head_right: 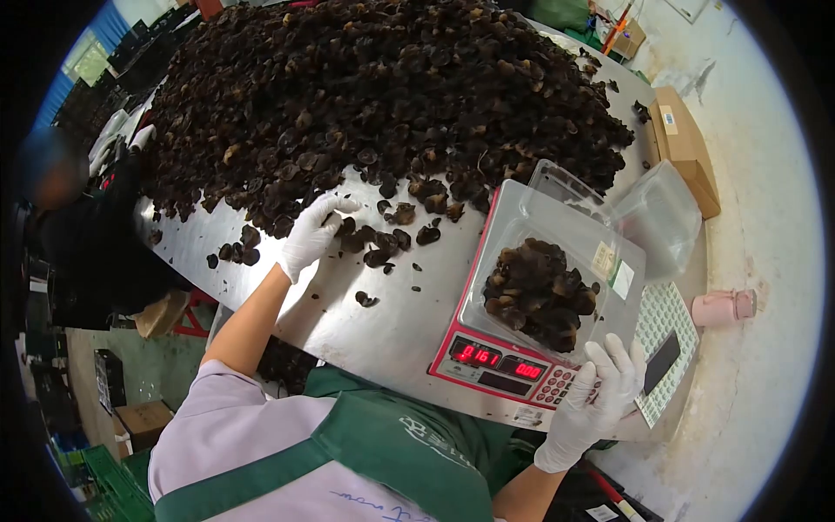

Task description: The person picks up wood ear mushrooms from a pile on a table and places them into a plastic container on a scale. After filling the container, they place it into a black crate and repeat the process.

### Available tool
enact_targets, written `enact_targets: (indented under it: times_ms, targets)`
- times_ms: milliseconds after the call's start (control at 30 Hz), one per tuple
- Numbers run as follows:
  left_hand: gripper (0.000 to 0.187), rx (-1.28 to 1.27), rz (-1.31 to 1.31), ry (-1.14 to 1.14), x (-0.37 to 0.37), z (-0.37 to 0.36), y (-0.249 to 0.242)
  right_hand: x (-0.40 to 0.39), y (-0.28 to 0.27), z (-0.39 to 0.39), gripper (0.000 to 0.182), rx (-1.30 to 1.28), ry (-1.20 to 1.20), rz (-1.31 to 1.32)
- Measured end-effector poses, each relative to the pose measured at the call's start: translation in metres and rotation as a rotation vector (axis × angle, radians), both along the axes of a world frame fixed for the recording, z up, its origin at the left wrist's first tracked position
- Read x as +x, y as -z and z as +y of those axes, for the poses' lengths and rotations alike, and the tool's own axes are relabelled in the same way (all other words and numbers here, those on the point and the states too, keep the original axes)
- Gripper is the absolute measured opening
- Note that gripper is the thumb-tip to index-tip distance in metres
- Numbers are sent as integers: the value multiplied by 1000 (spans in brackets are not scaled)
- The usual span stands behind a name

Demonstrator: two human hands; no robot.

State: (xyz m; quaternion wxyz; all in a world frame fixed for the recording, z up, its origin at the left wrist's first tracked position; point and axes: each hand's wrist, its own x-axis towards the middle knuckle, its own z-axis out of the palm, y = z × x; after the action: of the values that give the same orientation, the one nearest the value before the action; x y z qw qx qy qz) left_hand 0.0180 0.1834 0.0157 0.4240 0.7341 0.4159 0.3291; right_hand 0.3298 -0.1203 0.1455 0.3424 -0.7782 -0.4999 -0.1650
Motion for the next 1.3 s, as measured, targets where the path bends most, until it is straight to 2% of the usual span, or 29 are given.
enact_targets:
  times_ms: [33,67,133,167,267,300,367,500,567,600,667,700,733,800,900,933,1000,1033,1067,1133,1200,1233,1300]
  targets:
    - [17,130,-12,-61,-1,0,1,-1,-1,-1,17,1,0,-9]
    - [17,127,-14,-62,-1,-1,2,-2,-2,-1,17,1,-1,-19]
    - [20,205,158,-109,4,-6,-10,-4,-3,-1,16,0,0,-25]
    - [16,218,171,-55,7,-9,-14,-6,-4,0,16,2,3,-28]
    - [24,411,387,-12,16,-10,-10,-9,-3,4,17,-1,-22,-24]
    - [24,410,385,-13,17,-9,-5,-11,-4,5,17,-2,-23,-26]
    - [28,444,485,124,19,-5,8,-15,-5,9,18,-3,-24,-20]
    - [25,277,538,142,26,-4,-4,-13,-6,8,17,-6,-31,-57]
    - [30,173,171,89,28,-11,-15,-12,-5,6,17,-29,-16,-62]
    - [30,169,173,91,29,-13,-14,-13,-4,5,17,-33,-15,-59]
    - [38,253,256,242,32,-16,-11,-13,-4,7,17,-33,-28,-9]
    - [47,247,372,321,32,-20,-10,-12,-3,7,17,-32,-30,-11]
    - [44,199,489,331,35,-25,-12,-11,-3,6,17,-32,-36,-28]
    - [39,272,345,335,30,-20,-2,-10,-4,4,17,-30,-30,-46]
    - [31,110,239,330,22,-7,5,-8,-3,-1,17,-14,-26,-21]
    - [26,-17,238,261,22,-12,-16,-5,0,-4,17,-3,-24,-11]
    - [25,-63,33,205,20,-10,-11,-3,3,-8,17,9,-12,7]
    - [26,-181,118,173,21,-10,-29,-3,3,-9,17,0,-8,4]
    - [26,-77,108,156,23,-9,-30,-2,2,-9,17,-9,-7,-1]
    - [27,-127,50,83,34,-16,-48,-2,1,-8,17,-3,-14,-7]
    - [29,-429,-17,31,54,-31,-88,-1,-2,-9,18,3,11,-34]
    - [32,-233,-211,144,67,-29,-82,-2,-3,-7,18,0,-1,-29]
    - [33,-236,-301,200,92,-40,-98,-1,1,-6,19,21,-21,-4]
